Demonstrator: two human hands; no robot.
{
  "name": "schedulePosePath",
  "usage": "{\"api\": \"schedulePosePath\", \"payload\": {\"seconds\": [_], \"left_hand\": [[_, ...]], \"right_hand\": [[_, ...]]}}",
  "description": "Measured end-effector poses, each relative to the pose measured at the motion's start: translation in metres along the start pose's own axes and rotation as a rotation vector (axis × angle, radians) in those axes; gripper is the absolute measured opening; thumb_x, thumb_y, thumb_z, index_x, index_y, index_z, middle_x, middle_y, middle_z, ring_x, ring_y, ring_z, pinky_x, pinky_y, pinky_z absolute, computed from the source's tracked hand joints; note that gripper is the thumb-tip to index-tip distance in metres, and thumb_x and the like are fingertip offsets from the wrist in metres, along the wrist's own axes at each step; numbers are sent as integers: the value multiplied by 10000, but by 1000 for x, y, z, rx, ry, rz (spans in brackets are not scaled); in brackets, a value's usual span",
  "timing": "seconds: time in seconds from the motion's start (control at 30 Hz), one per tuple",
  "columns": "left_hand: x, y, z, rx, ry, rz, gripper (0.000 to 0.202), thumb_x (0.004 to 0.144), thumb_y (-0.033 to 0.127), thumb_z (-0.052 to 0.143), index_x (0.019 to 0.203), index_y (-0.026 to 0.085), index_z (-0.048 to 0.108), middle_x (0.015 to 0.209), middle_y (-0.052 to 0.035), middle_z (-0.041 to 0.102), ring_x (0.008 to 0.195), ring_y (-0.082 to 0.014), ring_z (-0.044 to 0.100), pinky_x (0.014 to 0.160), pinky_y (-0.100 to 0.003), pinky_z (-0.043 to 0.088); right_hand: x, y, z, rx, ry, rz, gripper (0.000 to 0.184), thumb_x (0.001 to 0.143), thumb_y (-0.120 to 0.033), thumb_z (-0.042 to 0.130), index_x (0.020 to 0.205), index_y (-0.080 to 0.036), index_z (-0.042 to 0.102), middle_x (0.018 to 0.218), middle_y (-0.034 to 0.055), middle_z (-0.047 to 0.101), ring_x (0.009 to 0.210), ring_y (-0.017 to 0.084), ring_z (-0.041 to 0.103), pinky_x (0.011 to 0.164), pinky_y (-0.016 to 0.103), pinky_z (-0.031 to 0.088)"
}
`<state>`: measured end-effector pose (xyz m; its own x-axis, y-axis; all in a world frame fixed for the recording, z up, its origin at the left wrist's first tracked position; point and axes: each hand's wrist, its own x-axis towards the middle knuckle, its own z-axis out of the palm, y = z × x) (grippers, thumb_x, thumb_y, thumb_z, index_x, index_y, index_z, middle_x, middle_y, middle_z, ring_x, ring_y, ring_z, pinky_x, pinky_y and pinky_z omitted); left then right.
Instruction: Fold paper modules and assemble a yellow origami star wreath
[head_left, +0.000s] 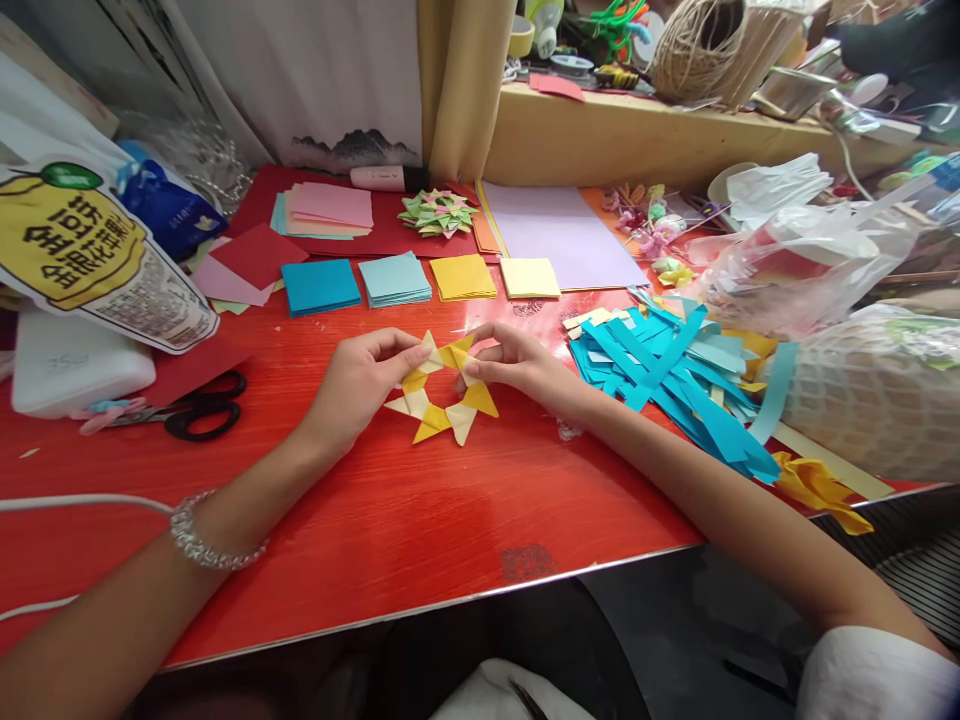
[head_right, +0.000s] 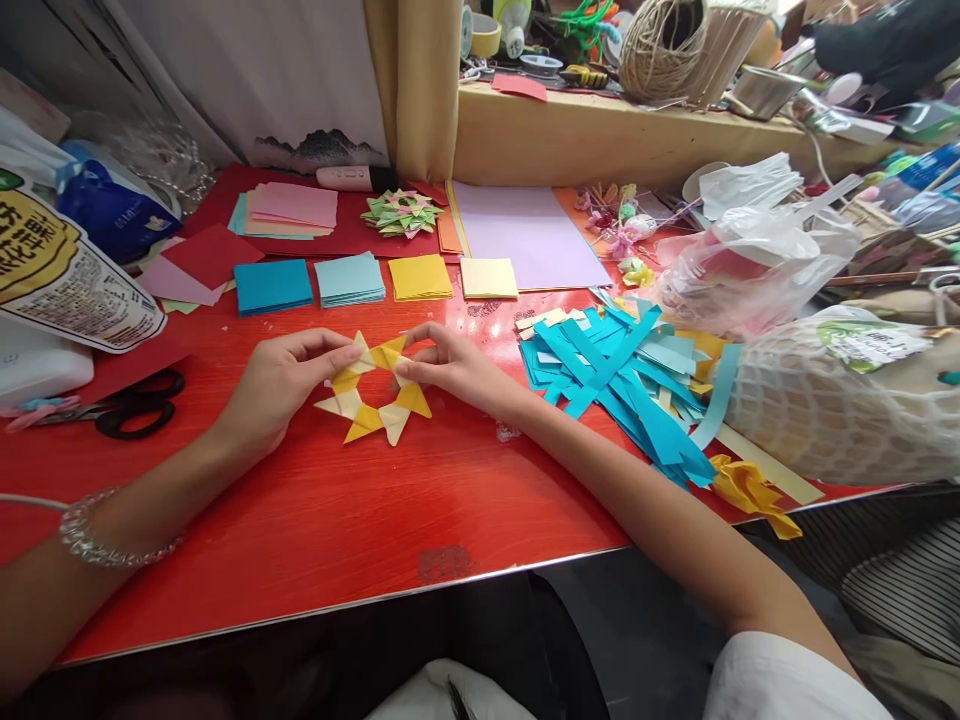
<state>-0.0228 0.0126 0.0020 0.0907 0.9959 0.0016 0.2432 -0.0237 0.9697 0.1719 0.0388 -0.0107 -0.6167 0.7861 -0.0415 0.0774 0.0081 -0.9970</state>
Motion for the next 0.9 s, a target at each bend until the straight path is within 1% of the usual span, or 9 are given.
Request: {"api": "schedulePosePath", "payload": {"seconds": [0.07, 0.13, 0.23, 0.3, 0.43, 0.57, 0.67, 0.77, 0.9], "left_hand": [[0, 0, -1, -10, 5, 7, 215, 722, 384, 607, 706, 170, 615, 700, 0, 597, 646, -126, 523, 580, -218, 399], [0, 1, -1, 3, -66, -15, 212, 715, 375, 616, 689, 165, 603, 675, 5, 577, 625, -120, 504, 557, -217, 379], [-1, 2, 0, 29, -145, -41, 217, 720, 383, 610, 734, 167, 613, 660, 5, 559, 582, -113, 477, 510, -218, 347], [-2, 2, 0, 43, -124, -27, 222, 719, 392, 608, 740, 172, 619, 642, 8, 547, 562, -110, 464, 498, -218, 334], [-2, 2, 0, 59, -135, -31, 240, 706, 414, 608, 695, 174, 614, 617, 12, 548, 546, -108, 462, 504, -221, 342], [-2, 3, 1, 94, -180, -24, 243, 705, 410, 609, 679, 169, 624, 626, 12, 563, 566, -110, 477, 528, -220, 357], [-3, 4, 1, 108, -198, -17, 224, 714, 386, 609, 672, 167, 631, 635, 13, 563, 582, -107, 478, 539, -214, 360], [-3, 3, 1, 84, -161, -7, 209, 731, 376, 602, 687, 174, 623, 646, 12, 558, 591, -108, 478, 545, -212, 367], [-2, 2, 1, 9, -20, 0, 197, 727, 381, 610, 709, 185, 605, 686, 6, 565, 640, -122, 505, 561, -209, 392]], "right_hand": [[0, 0, -1, -36, -4, 11, 215, 807, -355, 567, 851, -159, 490, 755, 25, 623, 715, 137, 582, 622, 249, 428], [0, -1, -1, -62, -32, 14, 220, 802, -362, 571, 830, -151, 512, 740, 26, 626, 708, 140, 585, 610, 247, 429], [-1, -2, -1, -34, -78, 30, 260, 797, -334, 587, 969, -162, 495, 755, 24, 642, 711, 142, 594, 606, 247, 435], [0, -3, 0, -15, -87, 44, 297, 797, -313, 591, 1028, -168, 474, 758, 23, 643, 714, 142, 596, 610, 248, 439], [-1, -3, 0, -28, -87, 20, 254, 835, -320, 540, 1024, -161, 479, 717, 12, 620, 670, 126, 577, 585, 237, 432], [-3, -2, -2, -63, -134, 0, 289, 858, -294, 508, 1111, -173, 439, 686, -16, 593, 606, 100, 538, 534, 209, 407], [-4, -3, -2, -83, -152, 4, 302, 863, -272, 502, 1142, -178, 434, 671, -23, 584, 614, 100, 545, 542, 207, 415], [-3, -2, -1, -9, -132, -18, 336, 863, -269, 505, 1174, -181, 413, 694, -12, 612, 683, 118, 592, 622, 236, 459], [-1, -2, -2, 75, -126, -31, 418, 828, -235, 560, 1209, -187, 395, 811, 21, 651, 789, 138, 618, 695, 258, 478]]}}
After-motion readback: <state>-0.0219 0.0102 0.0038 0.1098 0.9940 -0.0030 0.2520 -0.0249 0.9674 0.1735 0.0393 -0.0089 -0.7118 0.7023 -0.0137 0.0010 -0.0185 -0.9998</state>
